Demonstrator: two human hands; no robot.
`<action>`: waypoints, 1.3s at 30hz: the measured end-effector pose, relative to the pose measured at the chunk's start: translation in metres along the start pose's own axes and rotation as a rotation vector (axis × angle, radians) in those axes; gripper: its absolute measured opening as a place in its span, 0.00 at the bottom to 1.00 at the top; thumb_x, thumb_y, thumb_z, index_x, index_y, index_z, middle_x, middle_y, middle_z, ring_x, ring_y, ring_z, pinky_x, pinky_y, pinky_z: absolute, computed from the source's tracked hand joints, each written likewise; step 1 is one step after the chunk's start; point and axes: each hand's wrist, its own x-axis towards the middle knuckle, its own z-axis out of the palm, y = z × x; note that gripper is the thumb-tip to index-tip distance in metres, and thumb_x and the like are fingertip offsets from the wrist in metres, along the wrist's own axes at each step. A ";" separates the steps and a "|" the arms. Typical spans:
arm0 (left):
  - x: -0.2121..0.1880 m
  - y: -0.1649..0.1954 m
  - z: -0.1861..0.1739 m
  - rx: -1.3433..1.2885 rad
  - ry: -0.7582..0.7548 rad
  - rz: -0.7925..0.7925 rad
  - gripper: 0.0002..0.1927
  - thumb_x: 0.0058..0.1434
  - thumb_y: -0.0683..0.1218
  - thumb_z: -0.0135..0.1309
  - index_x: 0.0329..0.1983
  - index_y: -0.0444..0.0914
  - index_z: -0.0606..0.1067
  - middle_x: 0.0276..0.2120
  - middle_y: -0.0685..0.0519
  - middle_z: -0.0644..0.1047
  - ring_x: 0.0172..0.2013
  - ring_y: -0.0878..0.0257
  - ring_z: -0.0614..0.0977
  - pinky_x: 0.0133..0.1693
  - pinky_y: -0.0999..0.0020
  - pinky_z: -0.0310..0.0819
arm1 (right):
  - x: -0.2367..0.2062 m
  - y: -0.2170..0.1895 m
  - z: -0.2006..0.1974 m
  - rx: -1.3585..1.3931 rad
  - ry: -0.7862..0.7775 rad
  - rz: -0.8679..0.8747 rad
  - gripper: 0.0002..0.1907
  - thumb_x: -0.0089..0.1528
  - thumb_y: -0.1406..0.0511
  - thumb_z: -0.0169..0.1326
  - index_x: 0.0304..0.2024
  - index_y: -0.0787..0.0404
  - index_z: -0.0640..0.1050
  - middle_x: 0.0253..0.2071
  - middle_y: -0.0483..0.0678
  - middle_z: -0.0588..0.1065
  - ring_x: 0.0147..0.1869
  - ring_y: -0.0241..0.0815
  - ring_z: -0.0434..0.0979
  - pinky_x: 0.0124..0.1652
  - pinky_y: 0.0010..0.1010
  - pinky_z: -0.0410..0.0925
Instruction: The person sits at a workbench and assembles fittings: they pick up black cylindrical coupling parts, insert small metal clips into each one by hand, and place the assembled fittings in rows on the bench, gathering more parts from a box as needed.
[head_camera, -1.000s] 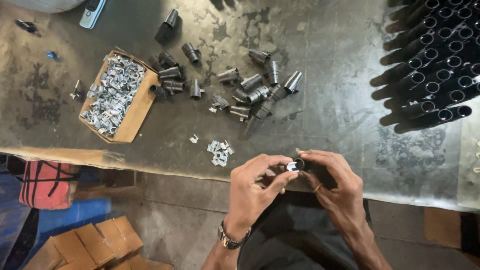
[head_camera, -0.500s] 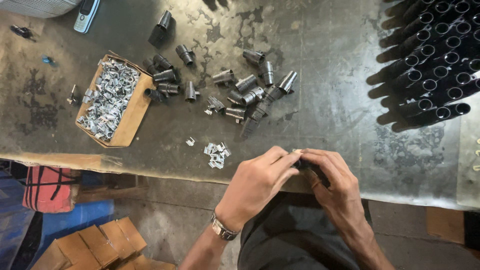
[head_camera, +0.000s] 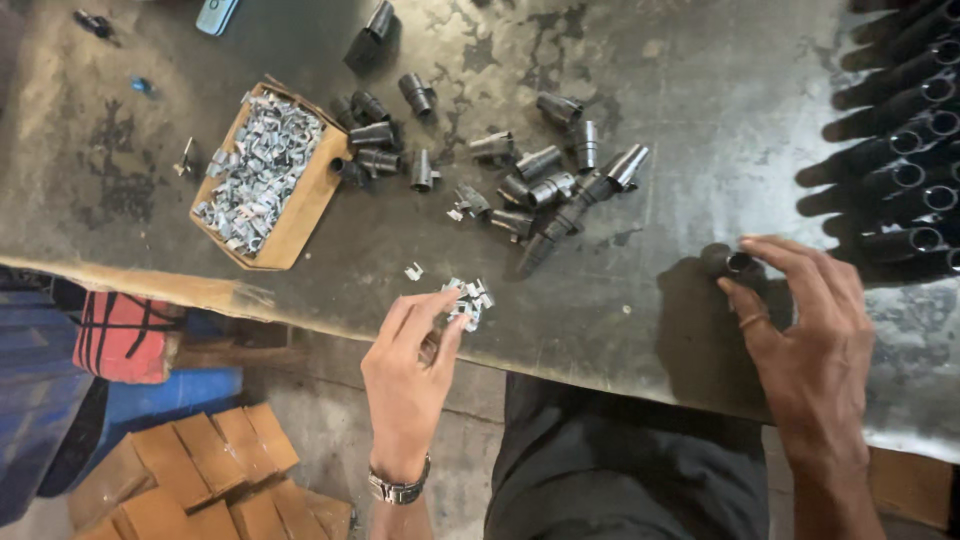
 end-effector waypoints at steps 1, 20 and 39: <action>-0.001 -0.003 0.002 0.007 -0.010 -0.001 0.13 0.60 0.41 0.63 0.49 0.40 0.81 0.42 0.56 0.80 0.27 0.66 0.80 0.30 0.72 0.76 | 0.000 -0.006 -0.002 0.040 0.021 0.036 0.22 0.58 0.71 0.65 0.54 0.62 0.78 0.56 0.52 0.77 0.59 0.51 0.74 0.52 0.40 0.69; 0.004 -0.020 0.026 0.013 -0.072 0.249 0.07 0.61 0.41 0.60 0.42 0.41 0.76 0.38 0.57 0.77 0.34 0.62 0.79 0.44 0.63 0.68 | 0.002 -0.073 0.060 0.252 -0.258 -0.372 0.25 0.50 0.74 0.61 0.51 0.60 0.76 0.58 0.52 0.70 0.60 0.56 0.70 0.56 0.43 0.68; -0.016 0.012 0.037 -0.773 -0.349 -0.065 0.10 0.66 0.39 0.60 0.50 0.35 0.81 0.39 0.52 0.83 0.35 0.68 0.86 0.39 0.75 0.81 | -0.076 -0.035 0.046 0.923 -0.314 0.233 0.16 0.65 0.70 0.54 0.56 0.66 0.74 0.56 0.51 0.72 0.58 0.39 0.75 0.56 0.29 0.71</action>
